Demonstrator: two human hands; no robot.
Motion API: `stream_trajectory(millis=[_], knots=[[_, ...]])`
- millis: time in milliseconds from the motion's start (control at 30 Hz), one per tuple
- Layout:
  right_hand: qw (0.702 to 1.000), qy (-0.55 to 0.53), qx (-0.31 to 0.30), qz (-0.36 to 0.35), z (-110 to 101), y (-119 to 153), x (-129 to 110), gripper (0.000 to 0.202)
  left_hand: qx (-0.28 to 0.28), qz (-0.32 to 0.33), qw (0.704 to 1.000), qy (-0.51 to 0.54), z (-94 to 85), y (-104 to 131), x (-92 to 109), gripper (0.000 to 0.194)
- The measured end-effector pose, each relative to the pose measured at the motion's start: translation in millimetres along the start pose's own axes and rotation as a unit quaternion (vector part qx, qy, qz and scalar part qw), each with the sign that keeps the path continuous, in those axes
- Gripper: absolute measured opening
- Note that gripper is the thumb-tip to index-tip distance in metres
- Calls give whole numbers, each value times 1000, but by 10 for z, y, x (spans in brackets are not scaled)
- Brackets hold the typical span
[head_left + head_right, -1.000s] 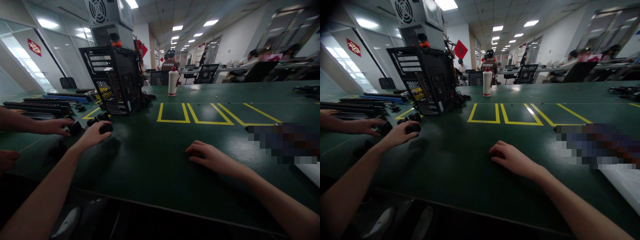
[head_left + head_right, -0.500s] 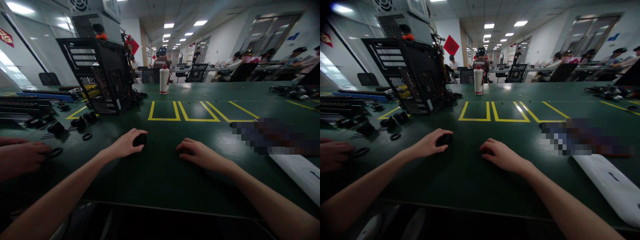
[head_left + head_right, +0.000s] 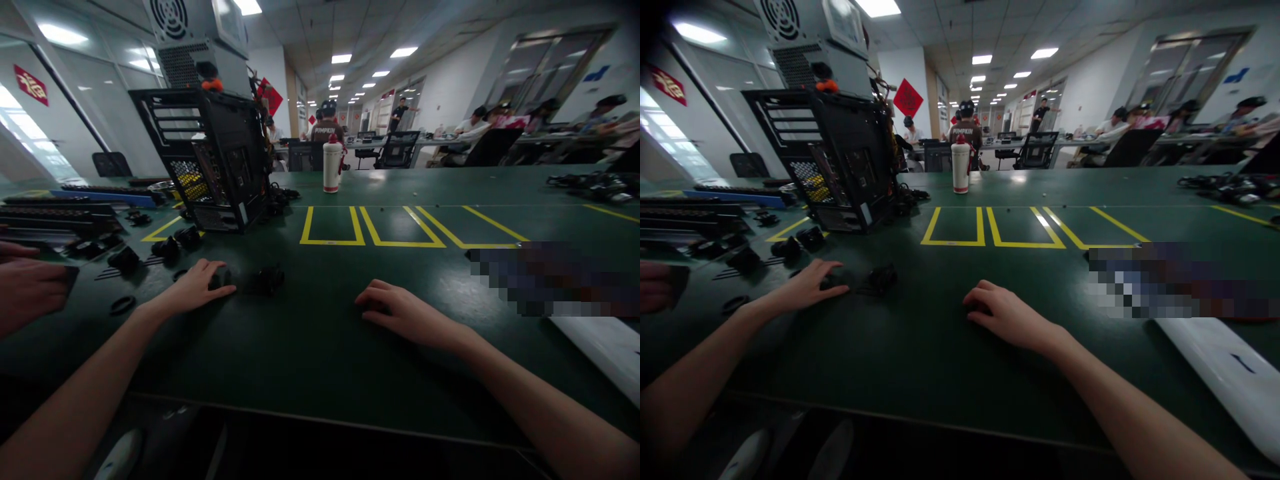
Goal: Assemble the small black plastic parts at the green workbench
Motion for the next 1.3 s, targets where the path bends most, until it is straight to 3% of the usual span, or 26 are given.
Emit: stream_trajectory(millis=[200, 367, 433, 533, 700, 800, 933, 1133, 1300], knots=[[1000, -3, -5, 5, 12, -26, 22, 23, 10, -10, 1000, -28, 10, 113, -393, 53], [1000, 5, -6, 5, 6, -27, 3, 23, 12, 14, 997, -70, 15, 125, -380, 45], [1000, 4, -8, 8, 8, -24, -3, 23, 27, 16, 997, -73, -15, 112, -256, 43], [1000, 3, -11, 10, 13, -21, -6, 24, 62, 58, 996, -13, -110, 104, 127, 47], [1000, 6, -11, 8, 10, -16, -13, 24, -9, 130, 985, 113, -176, 106, 903, 61], [1000, 5, -13, 8, 7, -10, -9, 24, -33, 164, 975, 150, -184, 84, 1203, 69], [1000, 9, -15, 2, 12, -9, -7, 24, -22, 154, 968, 197, -134, 10, 1306, 79], [1000, 4, -11, 0, 17, -10, -7, 23, 7, 158, 961, 225, -76, -58, 1312, 66], [1000, 3, -12, 1, 20, -12, -2, 23, 12, 162, 954, 252, -80, -58, 1308, 68]])
Point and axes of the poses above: each hand's wrist, its own y-axis away from the middle knuckle, its own z-axis out of the palm, x = y × z, the point moved 6 cm from there along -y, towards the middle knuckle, and after that the axes turned 1 degree about y, right-handed, at the moved point
